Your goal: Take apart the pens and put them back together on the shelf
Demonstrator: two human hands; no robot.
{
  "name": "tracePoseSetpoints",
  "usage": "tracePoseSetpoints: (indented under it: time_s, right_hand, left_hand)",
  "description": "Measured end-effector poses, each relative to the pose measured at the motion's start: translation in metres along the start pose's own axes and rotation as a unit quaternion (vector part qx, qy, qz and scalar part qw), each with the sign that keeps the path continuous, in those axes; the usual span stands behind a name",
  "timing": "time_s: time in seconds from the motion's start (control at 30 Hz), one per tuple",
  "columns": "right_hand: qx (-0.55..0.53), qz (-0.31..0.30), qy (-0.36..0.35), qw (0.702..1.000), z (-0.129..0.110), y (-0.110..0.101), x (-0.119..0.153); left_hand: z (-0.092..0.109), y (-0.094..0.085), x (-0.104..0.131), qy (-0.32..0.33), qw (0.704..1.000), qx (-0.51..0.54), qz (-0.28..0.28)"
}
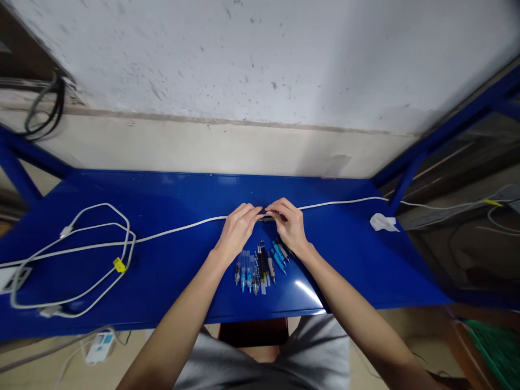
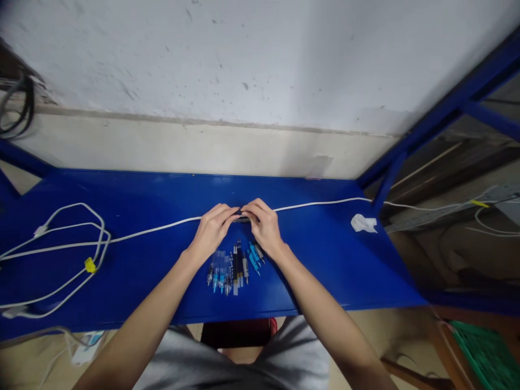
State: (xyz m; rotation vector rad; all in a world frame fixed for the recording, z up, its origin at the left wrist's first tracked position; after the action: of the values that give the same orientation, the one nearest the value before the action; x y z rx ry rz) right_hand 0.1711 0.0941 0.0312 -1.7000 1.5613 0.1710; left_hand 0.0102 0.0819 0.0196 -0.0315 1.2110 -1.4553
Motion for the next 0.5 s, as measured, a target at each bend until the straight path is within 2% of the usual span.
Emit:
tracePoseSetpoints:
  time_s: [0.3, 0.5]
  right_hand:
    - [-0.004, -0.013, 0.008, 1.000, 0.0031, -0.0030, 0.0002]
    - [-0.004, -0.024, 0.039, 0.999, 0.0084, -0.0027, 0.0020]
  left_hand:
    - [0.0063, 0.0008, 0.0012, 0.002, 1.000, -0.001, 0.014]
    - [0.0077, 0.0003, 0.0012, 0.000, 1.000, 0.008, 0.001]
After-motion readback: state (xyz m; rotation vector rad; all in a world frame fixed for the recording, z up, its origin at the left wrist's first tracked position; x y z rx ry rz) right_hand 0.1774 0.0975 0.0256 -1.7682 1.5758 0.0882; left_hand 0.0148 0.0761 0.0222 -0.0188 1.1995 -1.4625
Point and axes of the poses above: each hand's wrist, its own x-axis away from the middle knuckle, its own y-axis out of the palm, z = x × y, the point moved 4 cm from there along -x, towards the middle knuckle, and after that the axes turned 4 degrees about x, right-handed, at the moved point
